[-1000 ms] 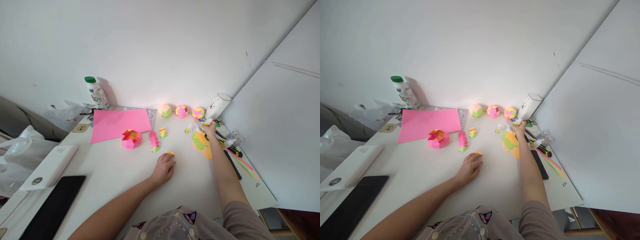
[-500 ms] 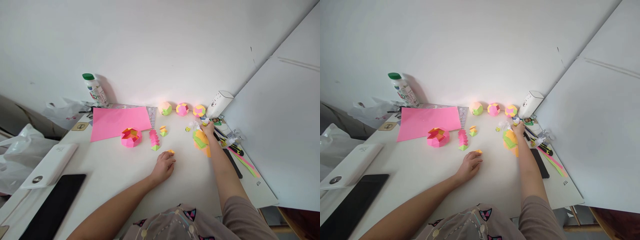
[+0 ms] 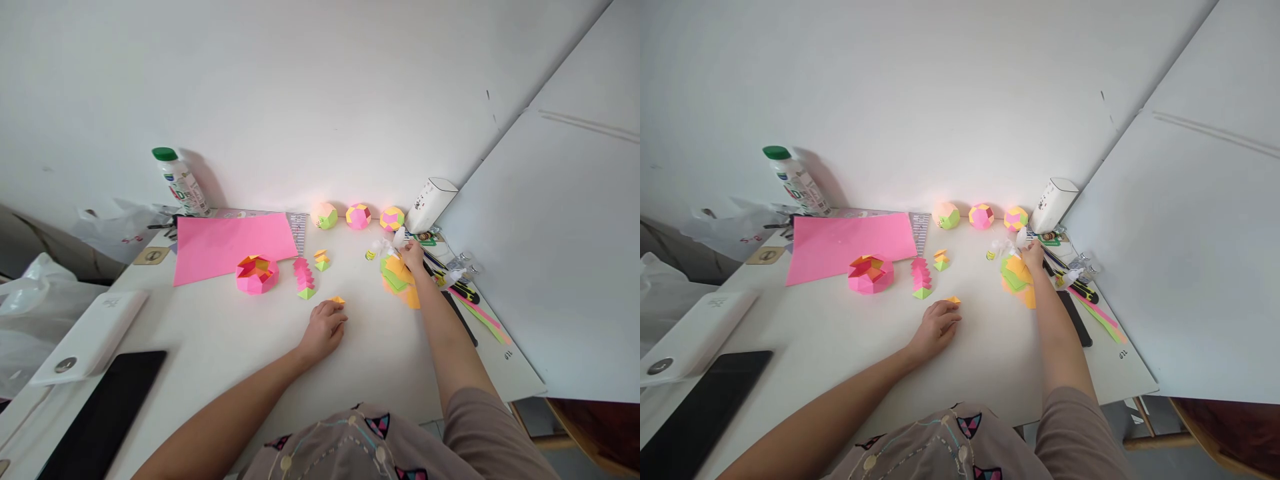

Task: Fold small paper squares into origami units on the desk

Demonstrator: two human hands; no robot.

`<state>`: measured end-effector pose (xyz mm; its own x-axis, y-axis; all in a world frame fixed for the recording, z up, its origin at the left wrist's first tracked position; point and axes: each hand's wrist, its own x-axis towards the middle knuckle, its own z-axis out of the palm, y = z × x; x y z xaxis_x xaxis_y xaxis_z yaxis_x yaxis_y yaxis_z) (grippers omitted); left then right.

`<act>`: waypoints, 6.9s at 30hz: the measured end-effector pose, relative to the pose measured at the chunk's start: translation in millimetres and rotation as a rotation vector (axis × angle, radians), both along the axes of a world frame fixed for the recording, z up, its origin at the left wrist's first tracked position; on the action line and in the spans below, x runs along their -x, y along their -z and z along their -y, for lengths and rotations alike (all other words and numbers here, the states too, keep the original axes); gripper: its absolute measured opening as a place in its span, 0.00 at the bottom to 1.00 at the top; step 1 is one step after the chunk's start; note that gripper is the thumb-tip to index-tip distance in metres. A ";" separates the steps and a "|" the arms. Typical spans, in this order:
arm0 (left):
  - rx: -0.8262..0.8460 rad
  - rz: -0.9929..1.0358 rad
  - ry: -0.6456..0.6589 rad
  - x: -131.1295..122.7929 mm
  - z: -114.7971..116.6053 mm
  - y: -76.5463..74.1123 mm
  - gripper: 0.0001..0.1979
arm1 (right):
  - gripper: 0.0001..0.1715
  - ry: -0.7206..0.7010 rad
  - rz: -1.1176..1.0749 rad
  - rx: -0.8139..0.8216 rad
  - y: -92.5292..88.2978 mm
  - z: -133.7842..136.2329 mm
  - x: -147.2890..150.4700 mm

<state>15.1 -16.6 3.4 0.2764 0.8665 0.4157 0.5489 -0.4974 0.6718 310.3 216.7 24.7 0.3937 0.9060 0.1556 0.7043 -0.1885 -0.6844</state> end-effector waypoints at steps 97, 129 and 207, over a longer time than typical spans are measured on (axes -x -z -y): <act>1.365 1.238 0.718 -0.4 13.9 -28.8 0.30 | 0.27 -0.887 -0.160 -0.283 -66.6 201.5 151.4; 1.046 1.380 0.414 -0.1 8.6 -32.4 0.19 | 0.22 -0.857 -0.306 -0.011 -70.8 187.0 141.7; 1.323 1.275 0.351 8.3 -6.7 -19.2 0.25 | 0.23 -1.279 -0.355 0.046 -55.0 206.2 161.3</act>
<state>6.8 -9.9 22.6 0.5943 0.7385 -0.3185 -0.5283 0.6571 0.5377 149.1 10.5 79.7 -0.7221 0.6674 0.1820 0.1870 0.4416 -0.8775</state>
